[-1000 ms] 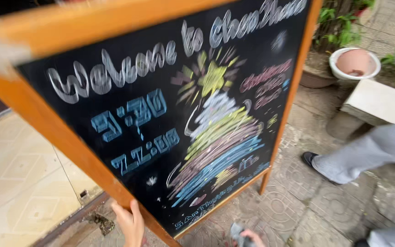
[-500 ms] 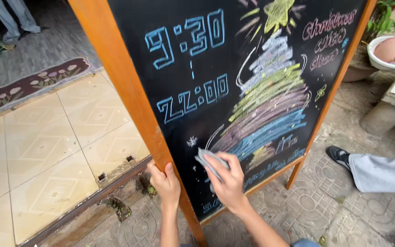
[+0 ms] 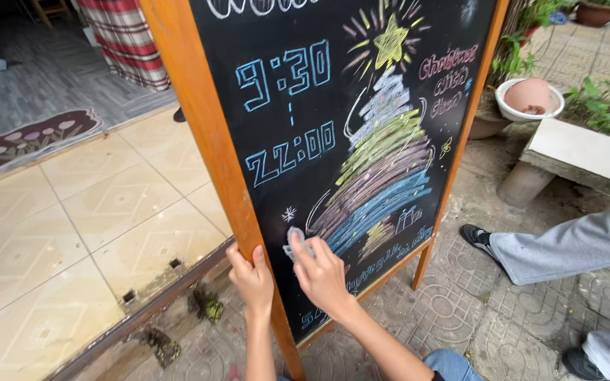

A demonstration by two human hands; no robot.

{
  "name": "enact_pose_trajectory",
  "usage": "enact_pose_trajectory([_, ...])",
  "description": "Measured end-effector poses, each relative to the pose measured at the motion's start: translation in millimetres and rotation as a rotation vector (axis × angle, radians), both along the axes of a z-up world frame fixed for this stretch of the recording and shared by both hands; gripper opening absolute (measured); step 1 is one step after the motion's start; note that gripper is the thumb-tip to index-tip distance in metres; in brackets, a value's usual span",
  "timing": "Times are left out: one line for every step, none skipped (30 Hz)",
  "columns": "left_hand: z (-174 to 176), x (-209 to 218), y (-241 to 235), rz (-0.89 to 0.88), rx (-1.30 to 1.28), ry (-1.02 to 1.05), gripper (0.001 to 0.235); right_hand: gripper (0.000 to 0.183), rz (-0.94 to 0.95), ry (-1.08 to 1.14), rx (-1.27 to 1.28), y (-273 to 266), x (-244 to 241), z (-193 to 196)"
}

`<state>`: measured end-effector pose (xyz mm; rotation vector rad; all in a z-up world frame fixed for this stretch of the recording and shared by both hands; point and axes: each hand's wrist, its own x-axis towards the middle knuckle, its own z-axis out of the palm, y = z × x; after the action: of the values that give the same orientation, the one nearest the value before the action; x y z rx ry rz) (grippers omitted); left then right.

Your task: The person draws a white border along the bottom edge of a decorated blackboard while sitting on the ground outside an entrance.

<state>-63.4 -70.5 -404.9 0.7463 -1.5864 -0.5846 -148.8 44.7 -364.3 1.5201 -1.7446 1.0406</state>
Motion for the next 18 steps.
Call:
enact_pose_trajectory([2, 1, 1, 0.007, 0.006, -0.007, 0.045, 0.047, 0.007, -0.007, 0.006, 0, 7, -1])
enact_pose_trajectory([3, 2, 2, -0.013, 0.014, 0.005, 0.044, 0.041, 0.049, 0.102, 0.025, 1, 16, -2])
enact_pose_trajectory([4, 4, 3, -0.033, 0.022, 0.017, 0.042, 0.035, 0.091, 0.210, 0.043, 2, 24, -4])
enact_pose_trajectory([-2, 4, 1, -0.031, 0.017, 0.007, 0.042, 0.035, 0.093, 0.200, 0.037, -1, 13, -9])
enact_pose_trajectory([-7, 4, -1, -0.035, 0.020, 0.056, 0.033, 0.031, -0.016, 0.185, -0.037, -3, 2, -13])
enact_pose_trajectory([-10, 0, -6, -0.041, 0.015, 0.112, 0.025, 0.031, -0.126, 0.175, -0.117, -9, -12, -15])
enact_pose_trajectory([-9, 3, -8, -0.039, 0.003, 0.109, 0.025, 0.031, -0.125, 0.171, -0.129, -12, -4, -16])
enact_pose_trajectory([-9, 2, -9, -0.037, 0.003, 0.107, 0.024, 0.028, -0.112, 0.158, -0.122, -14, 1, -17])
enact_pose_trajectory([-8, 1, -9, -0.035, 0.004, 0.105, 0.024, 0.025, -0.099, 0.145, -0.114, -16, 6, -18])
enact_pose_trajectory([-6, 0, -7, -0.042, 0.001, 0.109, 0.024, 0.025, -0.106, 0.149, -0.116, -17, 4, -22])
enact_pose_trajectory([-3, -2, -6, -0.039, -0.014, 0.111, 0.024, 0.026, -0.073, 0.157, -0.090, -18, 0, -27])
enact_pose_trajectory([-3, 1, -5, -0.035, -0.027, 0.105, 0.025, 0.028, -0.038, 0.157, -0.060, -19, 1, -34])
enact_pose_trajectory([-3, -1, -5, -0.041, -0.027, 0.101, 0.025, 0.028, -0.044, 0.153, -0.060, -13, 1, -23])
enact_pose_trajectory([-4, -1, -5, -0.044, -0.015, 0.102, 0.025, 0.030, -0.056, 0.076, -0.062, -7, 1, -12])
enact_pose_trajectory([-5, 0, -5, -0.047, -0.003, 0.103, 0.025, 0.032, -0.069, -0.002, -0.063, -1, 3, -2])
enact_pose_trajectory([-3, 1, -5, -0.041, 0.005, 0.100, 0.025, 0.032, -0.065, -0.004, -0.055, -6, 5, -7])
enact_pose_trajectory([-2, 2, -4, -0.046, 0.004, 0.100, 0.024, 0.034, -0.054, 0.053, -0.028, -10, 7, -14])
enact_pose_trajectory([-2, 2, -3, -0.053, 0.005, 0.098, 0.023, 0.035, -0.045, 0.111, 0.002, -13, 9, -21])
